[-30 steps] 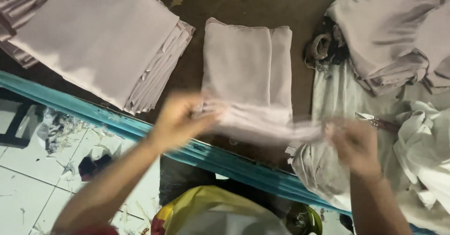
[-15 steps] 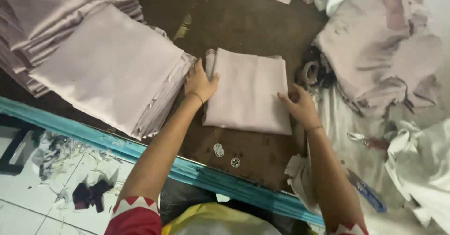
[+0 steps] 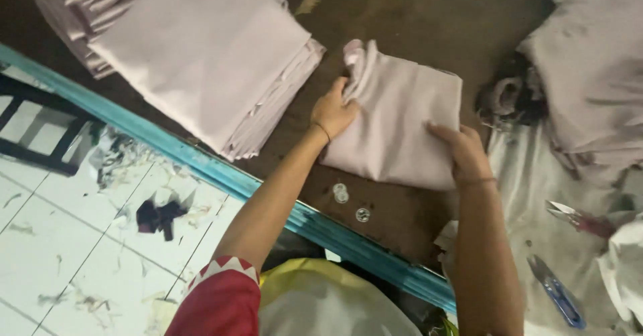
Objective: Trimming loose threads from garment edges using snips and then folding the garments into a stack.
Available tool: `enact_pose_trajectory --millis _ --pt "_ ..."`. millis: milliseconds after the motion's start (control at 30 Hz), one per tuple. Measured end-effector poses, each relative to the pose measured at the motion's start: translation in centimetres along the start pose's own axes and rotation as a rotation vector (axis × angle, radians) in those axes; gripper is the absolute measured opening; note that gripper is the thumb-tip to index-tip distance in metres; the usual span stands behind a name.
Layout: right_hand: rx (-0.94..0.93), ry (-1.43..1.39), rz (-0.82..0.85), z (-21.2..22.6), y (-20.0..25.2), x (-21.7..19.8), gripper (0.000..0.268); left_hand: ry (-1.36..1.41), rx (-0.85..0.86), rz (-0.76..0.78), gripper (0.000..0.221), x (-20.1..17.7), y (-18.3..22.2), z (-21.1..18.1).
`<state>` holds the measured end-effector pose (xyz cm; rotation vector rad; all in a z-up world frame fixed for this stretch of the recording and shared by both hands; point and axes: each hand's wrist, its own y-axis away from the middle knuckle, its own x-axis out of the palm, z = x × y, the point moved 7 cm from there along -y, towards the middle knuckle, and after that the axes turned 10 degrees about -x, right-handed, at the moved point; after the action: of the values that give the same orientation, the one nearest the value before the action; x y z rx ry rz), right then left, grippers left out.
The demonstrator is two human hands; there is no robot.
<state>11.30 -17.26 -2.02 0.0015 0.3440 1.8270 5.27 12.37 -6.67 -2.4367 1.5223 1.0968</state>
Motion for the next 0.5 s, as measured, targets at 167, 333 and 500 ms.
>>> enact_pose_trajectory --millis 167,333,500 --pt "-0.029 -0.007 0.029 3.0 6.5 1.1 0.047 0.318 0.171 -0.01 0.054 -2.6 6.3 0.2" --pt "-0.09 0.132 0.028 8.3 11.6 4.1 0.037 0.287 0.344 -0.013 0.051 -10.8 11.6 -2.1" --pt "-0.557 -0.075 -0.005 17.2 11.6 10.5 0.049 0.255 0.844 -0.079 0.058 -26.7 9.6 -5.5"
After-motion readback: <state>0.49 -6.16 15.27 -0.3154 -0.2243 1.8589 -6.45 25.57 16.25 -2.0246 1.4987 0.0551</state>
